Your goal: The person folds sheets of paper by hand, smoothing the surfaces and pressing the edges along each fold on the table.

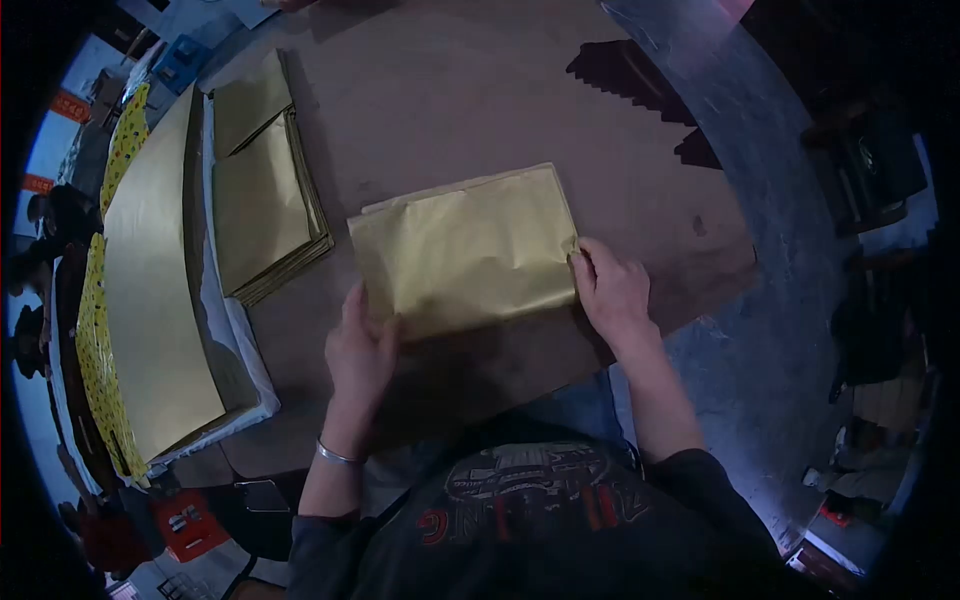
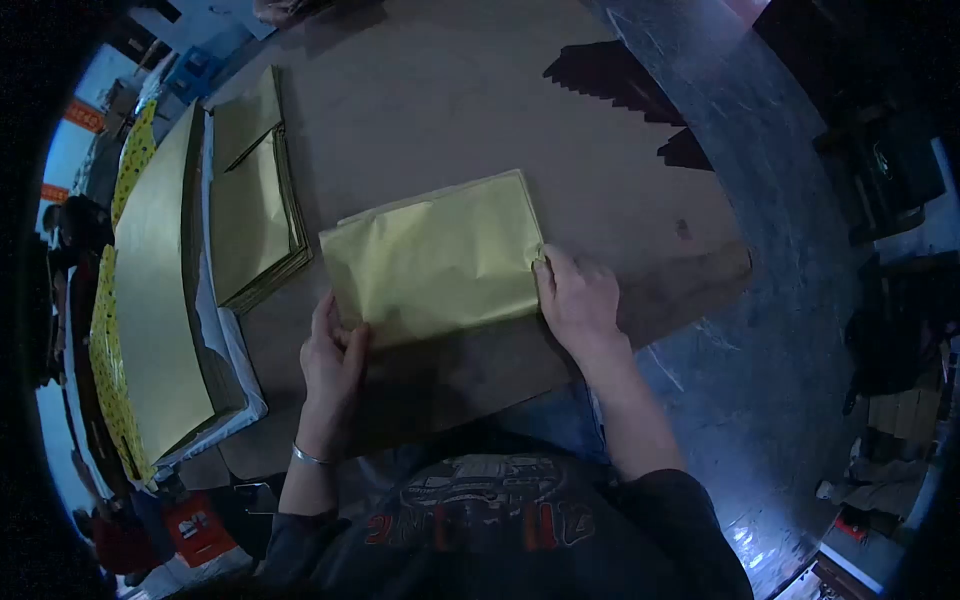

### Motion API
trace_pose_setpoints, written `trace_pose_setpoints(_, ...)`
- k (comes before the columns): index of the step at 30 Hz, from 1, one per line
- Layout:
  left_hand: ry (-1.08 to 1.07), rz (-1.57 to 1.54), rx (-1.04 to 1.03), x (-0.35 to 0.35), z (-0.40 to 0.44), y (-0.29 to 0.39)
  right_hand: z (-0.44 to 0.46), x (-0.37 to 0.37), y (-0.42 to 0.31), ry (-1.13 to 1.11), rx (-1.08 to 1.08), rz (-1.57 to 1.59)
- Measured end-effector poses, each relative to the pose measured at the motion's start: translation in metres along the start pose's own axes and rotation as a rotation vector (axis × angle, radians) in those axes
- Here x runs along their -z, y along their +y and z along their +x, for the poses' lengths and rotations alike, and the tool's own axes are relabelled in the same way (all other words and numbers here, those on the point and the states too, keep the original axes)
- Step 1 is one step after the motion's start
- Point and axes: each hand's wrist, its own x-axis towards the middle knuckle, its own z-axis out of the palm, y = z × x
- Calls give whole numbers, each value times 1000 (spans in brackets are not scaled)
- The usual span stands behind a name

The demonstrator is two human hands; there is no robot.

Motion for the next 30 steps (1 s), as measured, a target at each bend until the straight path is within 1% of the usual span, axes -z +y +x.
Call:
trace_pose_setpoints(2, 17, 42, -38, -1, 0, -1, -1, -2, 3, -36, -6, -2)
trace_pose_setpoints(4, 72, 165, -119, -5, 1, -5, -2, -6, 6, 7, 14, -43)
trace_pose_setpoints(5, 79, 165, -115, -5, 2, -7, -3, -6, 6, 8, 22, -40)
trace_pose_setpoints(7, 16, 218, -185, -4, 3, -10, -3, -7, 6, 47, 42, -23)
trace_pose_setpoints(9, 12, 221, -185, -2, 6, -11, -3, -5, 5, 60, 70, 7)
trace_pose_setpoints(11, -8, 120, -256, 1, 8, -13, -4, -5, 6, 25, 49, -17)
trace_pose_setpoints(12, -1, 123, -248, 6, 9, -9, -4, -7, 11, 51, 97, -38)
trace_pose_setpoints(14, -222, 47, 7, 18, 11, 3, -3, -8, 11, 56, 104, -24)
trace_pose_setpoints(15, -216, 48, 15, 19, 12, 0, -4, -8, 10, 65, 101, -16)
trace_pose_setpoints(17, -187, 29, -104, 19, 10, -9, -3, -4, 6, 26, 80, -4)
trace_pose_setpoints(20, -213, -17, -37, 20, 17, -6, -3, -5, 6, 13, 45, -23)
trace_pose_setpoints(23, -170, -29, -52, 13, 17, -11, -2, -5, 6, -3, 49, -5)
trace_pose_setpoints(26, -192, 19, -65, 14, 21, -9, 0, -4, 3, -1, 59, -41)
trace_pose_setpoints(28, -196, -6, -45, 13, 21, -10, 0, -5, 5, 1, 33, 23)
trace_pose_setpoints(29, -202, -31, -29, 12, 21, -12, -1, -1, 3, -74, -31, -5)
trace_pose_setpoints(30, -203, -31, -29, 12, 21, -12, -1, -1, 3, -74, -32, -5)
